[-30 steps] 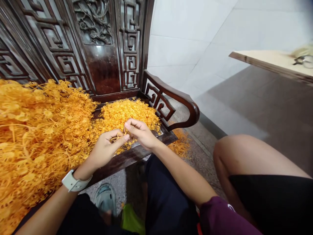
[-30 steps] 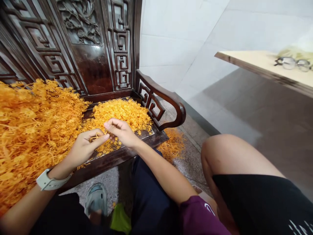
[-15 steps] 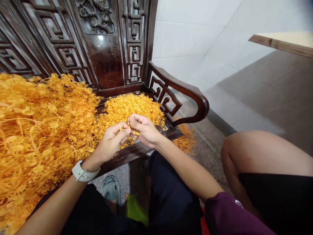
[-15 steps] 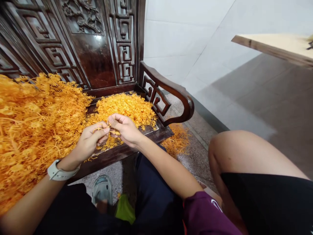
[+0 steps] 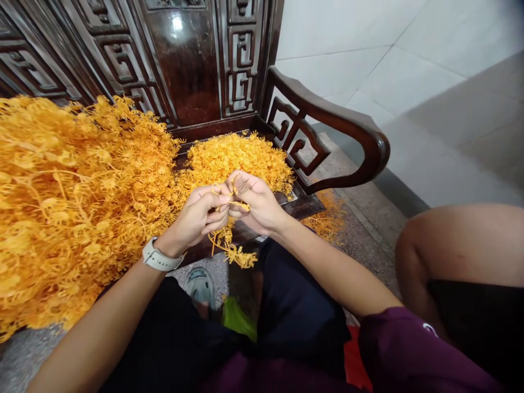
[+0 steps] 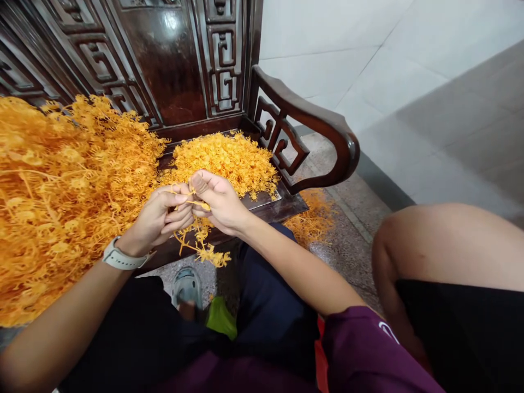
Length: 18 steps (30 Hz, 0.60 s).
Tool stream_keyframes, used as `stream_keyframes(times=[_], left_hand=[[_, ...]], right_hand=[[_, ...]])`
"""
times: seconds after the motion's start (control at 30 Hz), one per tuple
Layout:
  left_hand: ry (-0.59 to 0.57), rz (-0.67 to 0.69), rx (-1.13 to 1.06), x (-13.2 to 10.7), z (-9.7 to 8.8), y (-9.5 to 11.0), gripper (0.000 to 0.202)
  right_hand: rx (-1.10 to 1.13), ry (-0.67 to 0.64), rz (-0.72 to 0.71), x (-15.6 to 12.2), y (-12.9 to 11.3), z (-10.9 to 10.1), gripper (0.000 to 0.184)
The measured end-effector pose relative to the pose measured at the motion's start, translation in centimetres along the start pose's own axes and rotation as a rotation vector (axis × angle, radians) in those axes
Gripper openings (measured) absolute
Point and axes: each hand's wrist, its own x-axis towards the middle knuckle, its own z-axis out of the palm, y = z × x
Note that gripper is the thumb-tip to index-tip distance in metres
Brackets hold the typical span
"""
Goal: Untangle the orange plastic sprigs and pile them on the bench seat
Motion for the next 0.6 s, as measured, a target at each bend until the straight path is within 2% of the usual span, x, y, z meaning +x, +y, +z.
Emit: stream_keyframes(times=[0.13,0.23,0.37,0.47,0.6], left_hand=[[-0.022,0.016,-0.033,0.0,-0.1,0.0,0.026],[-0.041,0.045,-0.124,-0.2,0.5,0.2,0.025],[-0.036,0.079,-0.209,-0.4,1.4,0.4,0.025],[0.012,0.095,-0.156,-0.2,1.3,0.1,0.027],[0.151,0.128,-0.053,0.2,0.5,0.0,0.021]], right_hand=[[0.059,0.016,0.012,-0.2,0.3,0.6,0.043],[0.085,0.072,0.005,0.3,-0.7,0.2,0.037],[0.058,0.208,-0.136,1.3,-2.8,-1.7,0.034],[-0.04,0.328,-0.202,1.7,-3.3,-2.9,0.031],[-0.173,0.395,-0.14,1.8,-2.6,-3.8,0.024]])
